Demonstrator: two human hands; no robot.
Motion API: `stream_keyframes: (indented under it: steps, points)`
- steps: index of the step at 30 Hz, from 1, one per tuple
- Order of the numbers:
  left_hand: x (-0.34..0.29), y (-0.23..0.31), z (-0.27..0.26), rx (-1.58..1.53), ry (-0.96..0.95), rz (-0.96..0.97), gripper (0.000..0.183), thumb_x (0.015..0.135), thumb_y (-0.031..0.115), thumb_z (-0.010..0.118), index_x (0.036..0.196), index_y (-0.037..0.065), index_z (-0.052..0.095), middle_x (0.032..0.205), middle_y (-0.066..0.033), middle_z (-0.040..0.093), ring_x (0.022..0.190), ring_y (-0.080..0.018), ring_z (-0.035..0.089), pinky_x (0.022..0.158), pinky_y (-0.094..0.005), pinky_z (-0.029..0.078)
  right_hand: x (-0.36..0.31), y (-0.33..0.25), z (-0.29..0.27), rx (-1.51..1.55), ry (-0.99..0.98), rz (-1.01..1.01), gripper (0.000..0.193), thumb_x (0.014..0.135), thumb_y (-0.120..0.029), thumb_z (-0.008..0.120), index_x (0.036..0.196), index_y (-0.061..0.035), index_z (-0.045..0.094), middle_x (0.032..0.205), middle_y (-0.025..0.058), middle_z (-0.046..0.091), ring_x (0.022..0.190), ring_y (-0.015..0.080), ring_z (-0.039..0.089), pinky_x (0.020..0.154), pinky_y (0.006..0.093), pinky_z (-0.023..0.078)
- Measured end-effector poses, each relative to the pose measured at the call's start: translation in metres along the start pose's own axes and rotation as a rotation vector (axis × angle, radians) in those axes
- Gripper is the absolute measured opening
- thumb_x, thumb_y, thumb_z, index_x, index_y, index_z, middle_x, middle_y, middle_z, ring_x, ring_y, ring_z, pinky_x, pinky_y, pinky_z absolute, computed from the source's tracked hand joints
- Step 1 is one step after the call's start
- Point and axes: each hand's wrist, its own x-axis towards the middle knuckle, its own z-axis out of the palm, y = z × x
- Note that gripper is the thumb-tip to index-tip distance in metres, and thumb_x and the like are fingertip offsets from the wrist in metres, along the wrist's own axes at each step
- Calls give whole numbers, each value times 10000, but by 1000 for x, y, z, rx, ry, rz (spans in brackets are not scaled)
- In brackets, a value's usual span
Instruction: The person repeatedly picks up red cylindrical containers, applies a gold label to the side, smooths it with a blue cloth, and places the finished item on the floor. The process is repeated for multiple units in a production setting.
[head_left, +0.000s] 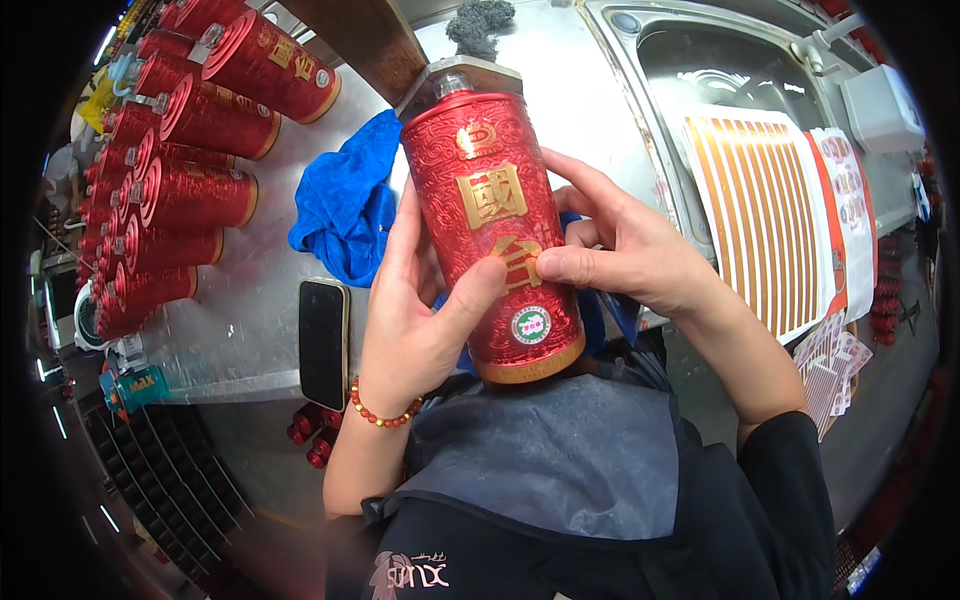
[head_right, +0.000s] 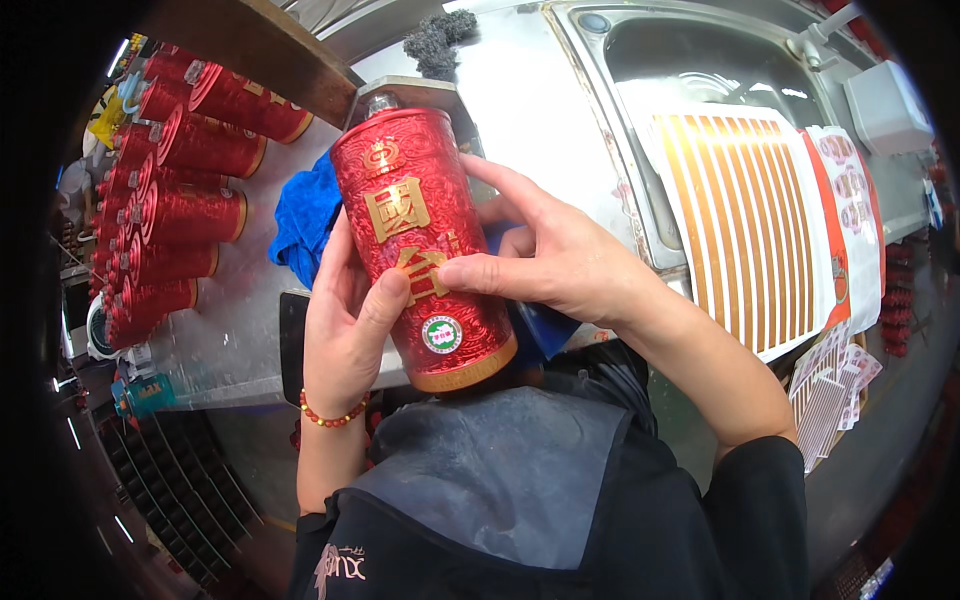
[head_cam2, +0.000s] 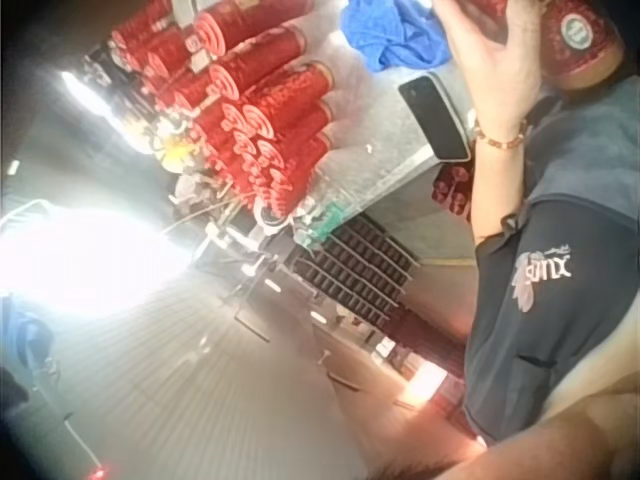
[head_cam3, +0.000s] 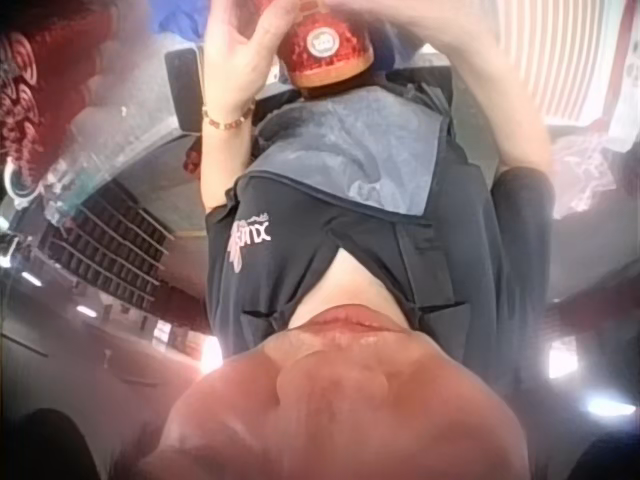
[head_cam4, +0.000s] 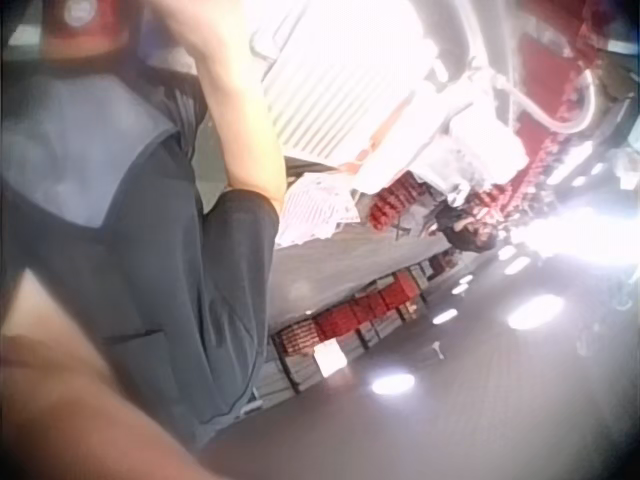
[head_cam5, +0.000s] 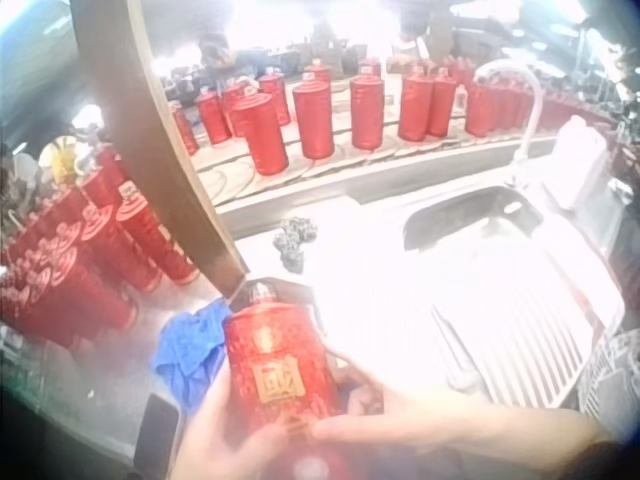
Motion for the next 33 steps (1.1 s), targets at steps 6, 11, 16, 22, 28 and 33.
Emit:
stream_keyframes:
  steps: [6,11,16,22,28,33]
  points:
    - [0,-1,-2,-5,-4,21,875,999,98,690,1652,-7,117,1540,-179,467,1390,-244,518,1154,-394,431,-1,-1,2,1,7,2,1026,855,-313,886,1629,-12,284,1318,189,659,748,34,580,672,185,470]
    - [-4,-7,-2,-2,-5,21,951,974,114,727,1655,-7,74,1549,-182,450,1396,-259,514,1155,-408,432,-1,5,0,-2,20,-9,1030,851,-316,890,1630,-18,286,1328,197,632,735,38,582,647,191,470]
    - [-15,-7,2,101,-24,41,1125,883,98,820,1658,0,10,1558,-197,431,1386,-281,531,1135,-419,459,-21,-10,-1,-132,-40,68,1003,853,-176,877,1647,-62,275,1337,122,538,855,65,582,771,219,512]
    - [-17,0,5,125,5,-34,1161,861,65,824,1660,5,-15,1566,-199,423,1375,-285,544,1116,-414,480,-28,-5,6,-175,-27,25,1100,786,-139,928,1655,-67,257,1371,127,510,818,68,569,756,218,511]
    - [-16,-3,4,94,-9,-16,1141,871,62,812,1662,8,-9,1574,-197,412,1385,-283,533,1124,-414,473,-27,-5,5,-200,-29,34,1108,779,-148,934,1653,-65,258,1369,131,509,819,70,567,758,219,512]
    - [-18,-5,2,10,26,15,1074,906,91,793,1660,0,34,1574,-206,409,1391,-281,524,1132,-416,463,-25,0,3,-223,5,-57,1087,788,-325,931,1617,-12,302,1326,225,608,723,101,636,648,234,529]
